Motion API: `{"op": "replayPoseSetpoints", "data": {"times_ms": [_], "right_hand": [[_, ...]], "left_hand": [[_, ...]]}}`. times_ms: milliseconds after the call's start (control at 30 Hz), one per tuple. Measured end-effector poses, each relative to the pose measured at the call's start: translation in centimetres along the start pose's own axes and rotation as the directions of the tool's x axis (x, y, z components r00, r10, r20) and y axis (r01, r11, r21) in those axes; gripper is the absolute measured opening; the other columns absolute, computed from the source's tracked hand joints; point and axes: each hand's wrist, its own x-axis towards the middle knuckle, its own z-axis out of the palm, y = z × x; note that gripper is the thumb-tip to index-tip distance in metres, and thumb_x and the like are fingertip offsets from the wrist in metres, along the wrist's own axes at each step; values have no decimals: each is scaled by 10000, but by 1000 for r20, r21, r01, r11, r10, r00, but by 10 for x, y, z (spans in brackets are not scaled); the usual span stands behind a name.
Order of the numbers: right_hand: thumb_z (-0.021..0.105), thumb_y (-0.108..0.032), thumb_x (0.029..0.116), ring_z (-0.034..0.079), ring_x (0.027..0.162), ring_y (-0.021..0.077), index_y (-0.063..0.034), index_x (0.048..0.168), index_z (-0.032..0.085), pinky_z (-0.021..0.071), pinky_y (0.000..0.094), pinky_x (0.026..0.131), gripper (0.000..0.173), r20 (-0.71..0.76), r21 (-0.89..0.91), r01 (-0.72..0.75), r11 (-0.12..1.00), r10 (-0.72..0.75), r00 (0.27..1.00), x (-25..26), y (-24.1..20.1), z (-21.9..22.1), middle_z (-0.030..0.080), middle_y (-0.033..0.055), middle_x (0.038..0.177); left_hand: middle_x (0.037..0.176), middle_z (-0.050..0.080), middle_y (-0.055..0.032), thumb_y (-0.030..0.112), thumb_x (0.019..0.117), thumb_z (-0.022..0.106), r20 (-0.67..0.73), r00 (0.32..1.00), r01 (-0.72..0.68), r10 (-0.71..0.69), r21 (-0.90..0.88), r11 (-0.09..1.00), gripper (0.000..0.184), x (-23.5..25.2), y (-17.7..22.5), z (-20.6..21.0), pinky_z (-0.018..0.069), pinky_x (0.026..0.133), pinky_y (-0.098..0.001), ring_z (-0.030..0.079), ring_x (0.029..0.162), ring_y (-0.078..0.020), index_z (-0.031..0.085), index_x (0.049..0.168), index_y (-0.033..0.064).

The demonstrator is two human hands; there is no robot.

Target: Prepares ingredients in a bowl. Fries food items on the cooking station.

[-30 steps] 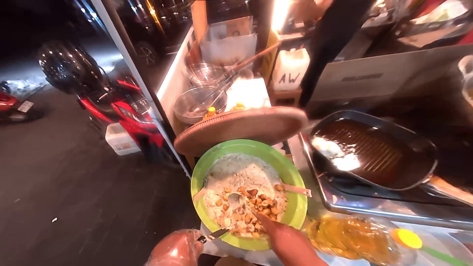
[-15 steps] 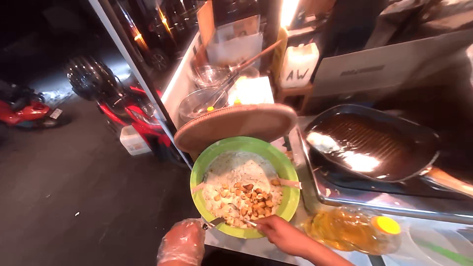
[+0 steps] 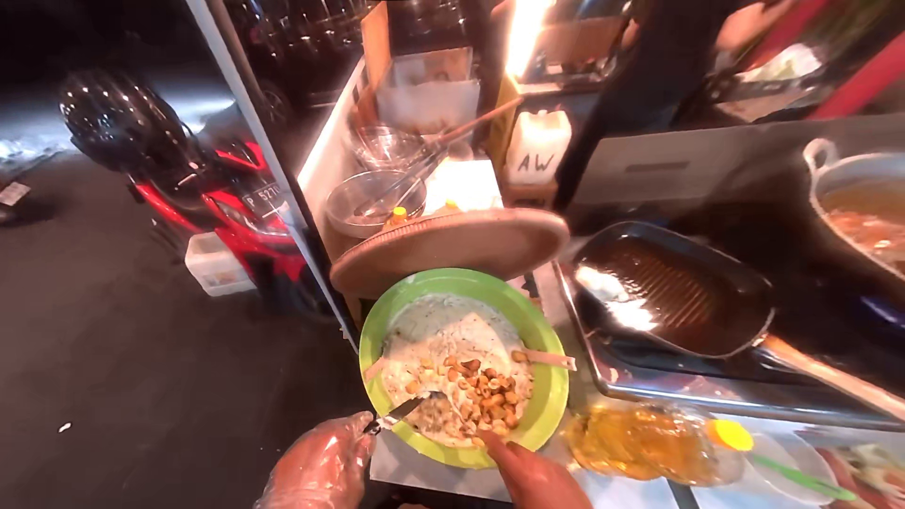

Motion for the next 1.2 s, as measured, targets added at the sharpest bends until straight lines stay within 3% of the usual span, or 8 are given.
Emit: {"op": "replayPoseSetpoints", "data": {"times_ms": [200,500,567,667,833,933,1033,1200], "right_hand": [[505,-113,1032,712,650,326,-168,1446,606,587,504,553,430,18,-8,-30,1000,30,999,-17,-21,10,717,158,880],[481,-141,1051,726,668,346,-143,1414,614,580,532,538,387,-49,-111,-173,979,168,985,-27,-40,-15,743,153,941],[456,-183,1061,730,721,398,-163,1428,588,573,579,587,391,60,-201,-312,929,330,942,-17,-50,-28,747,168,966],[428,-208,1069,727,885,456,-138,1423,535,562,631,712,376,284,-326,-446,834,536,795,5,-68,-43,736,210,1012],[439,-176,1063,735,881,419,-119,1409,531,574,588,703,362,271,-398,-440,805,562,781,26,-75,-37,735,189,993],[471,-56,1000,716,978,436,-105,1485,451,569,588,774,487,346,-461,-497,735,665,662,46,-94,-35,714,211,1102],[500,-46,977,707,1025,449,-99,1512,412,567,607,815,545,425,-458,-538,707,706,566,66,-113,-38,710,231,1123],[453,-54,1019,713,993,455,-98,1532,429,575,598,795,515,461,-433,-446,783,618,637,72,-126,-23,706,250,1121]], "left_hand": [[1425,619,30,434,1066,420,107,994,-1,0,11,1000,428,28,-13,29,490,1082,-500,591,1312,-203,562,1460,346],[1368,651,-12,408,1051,450,221,967,-154,127,109,982,382,48,-26,15,516,1024,-553,618,1268,-258,624,1375,304],[1363,652,-22,396,1047,451,231,962,-179,144,138,974,375,51,-23,14,521,1014,-560,620,1263,-269,635,1355,287],[1326,671,-36,380,1025,495,254,955,-200,152,174,964,350,51,-25,4,536,971,-595,641,1226,-293,660,1316,276],[1335,671,-8,414,1029,467,222,958,-228,184,197,953,381,52,-37,-11,533,995,-558,639,1236,-258,654,1335,285],[1358,660,4,431,1042,435,229,952,-252,205,197,947,405,56,-49,-12,520,1025,-541,622,1265,-245,627,1377,307],[1371,657,8,434,1046,420,197,927,-347,318,139,927,427,65,-65,-11,506,1052,-522,616,1280,-228,609,1411,315],[1356,670,-10,459,1059,413,155,913,-389,377,59,919,442,74,-92,-3,515,1039,-525,635,1254,-240,593,1435,315]]}}
